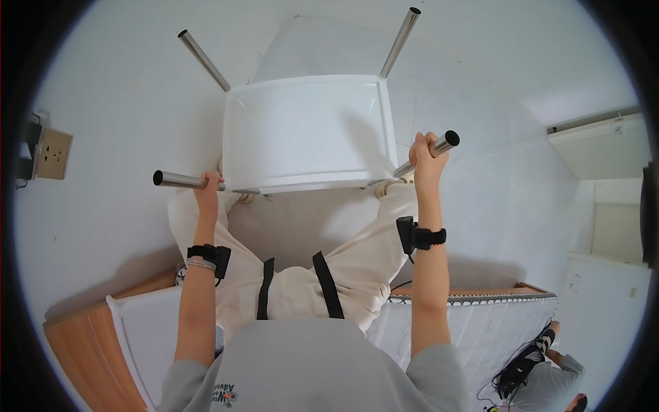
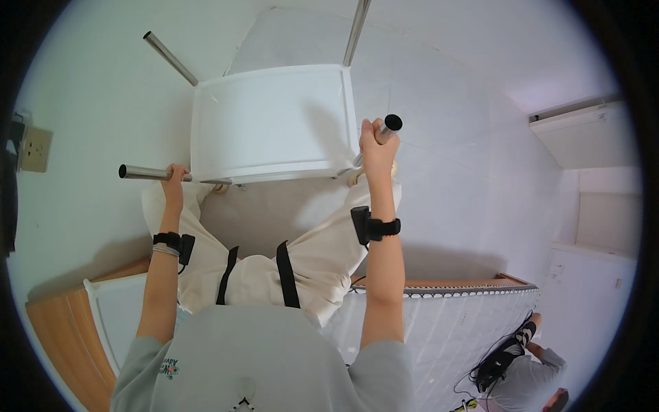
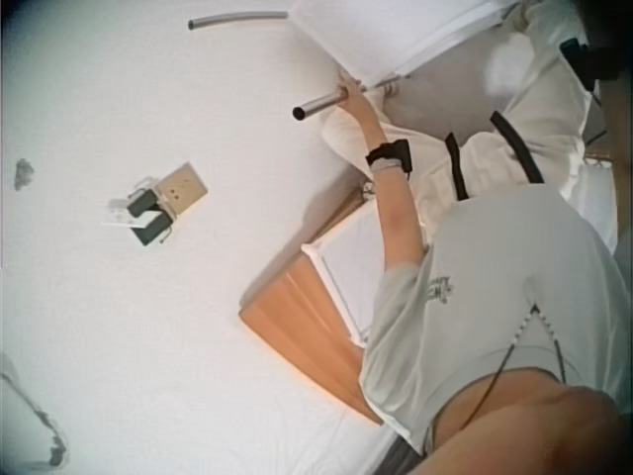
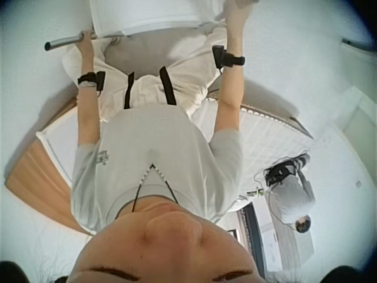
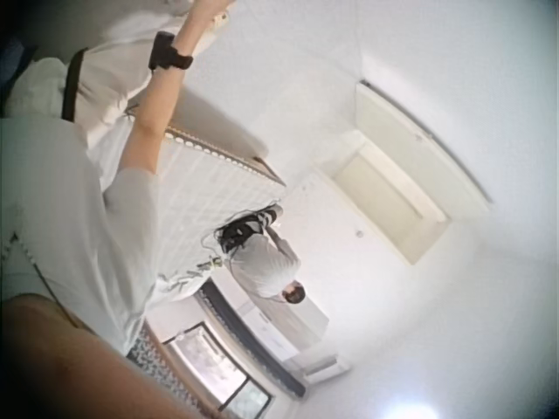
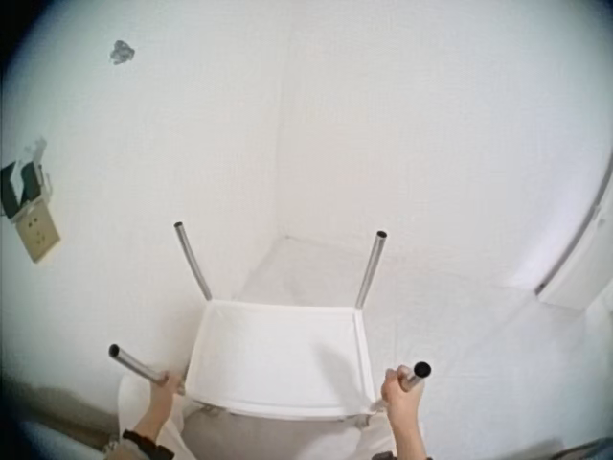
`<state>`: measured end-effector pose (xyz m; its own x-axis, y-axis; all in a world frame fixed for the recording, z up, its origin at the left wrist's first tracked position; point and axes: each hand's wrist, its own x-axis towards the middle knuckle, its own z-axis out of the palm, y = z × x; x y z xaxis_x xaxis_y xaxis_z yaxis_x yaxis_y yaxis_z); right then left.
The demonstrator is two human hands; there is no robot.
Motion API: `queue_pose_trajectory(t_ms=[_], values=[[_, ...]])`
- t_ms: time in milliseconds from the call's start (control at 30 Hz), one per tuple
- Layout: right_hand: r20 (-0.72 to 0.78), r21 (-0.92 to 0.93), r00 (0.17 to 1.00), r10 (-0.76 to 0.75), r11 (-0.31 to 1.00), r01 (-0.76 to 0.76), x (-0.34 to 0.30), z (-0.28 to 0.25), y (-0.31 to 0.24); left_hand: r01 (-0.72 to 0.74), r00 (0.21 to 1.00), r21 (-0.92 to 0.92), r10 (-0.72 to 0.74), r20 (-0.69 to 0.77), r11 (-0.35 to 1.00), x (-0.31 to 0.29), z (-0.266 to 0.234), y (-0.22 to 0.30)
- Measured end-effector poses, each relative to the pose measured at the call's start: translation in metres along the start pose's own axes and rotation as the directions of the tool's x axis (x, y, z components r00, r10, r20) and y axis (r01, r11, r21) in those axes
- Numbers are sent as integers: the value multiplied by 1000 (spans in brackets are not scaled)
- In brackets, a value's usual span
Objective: Assembling the frame and shelves of a white plastic storage cart.
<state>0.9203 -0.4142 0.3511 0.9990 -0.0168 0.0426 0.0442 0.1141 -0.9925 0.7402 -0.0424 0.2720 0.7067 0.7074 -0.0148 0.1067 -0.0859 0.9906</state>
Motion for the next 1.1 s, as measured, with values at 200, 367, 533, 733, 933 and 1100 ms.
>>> queue_pose_trajectory(t_ms=[200,367,533,733,933,1100], values=[[-425,-190,885,-191,975,119,-6,16,15,-15,1000,-60,16,10,998,5,3,-5],[-318,-116,948,-2,993,-37,2,6,1,22,999,0,-22,33,1000,4,1,-2],[136,-237,991,-22,970,54,3,-15,18,-15,999,-45,14,-35,999,1,-6,-10],[-268,-86,963,-29,996,6,-1,0,42,48,993,-17,-50,-106,999,7,-3,-34],[-420,-185,887,-195,975,126,-11,23,29,53,993,-21,-55,-106,998,0,-3,-21],[-416,-249,887,-199,963,99,-6,23,37,20,994,45,-15,-106,999,4,-3,-39]])
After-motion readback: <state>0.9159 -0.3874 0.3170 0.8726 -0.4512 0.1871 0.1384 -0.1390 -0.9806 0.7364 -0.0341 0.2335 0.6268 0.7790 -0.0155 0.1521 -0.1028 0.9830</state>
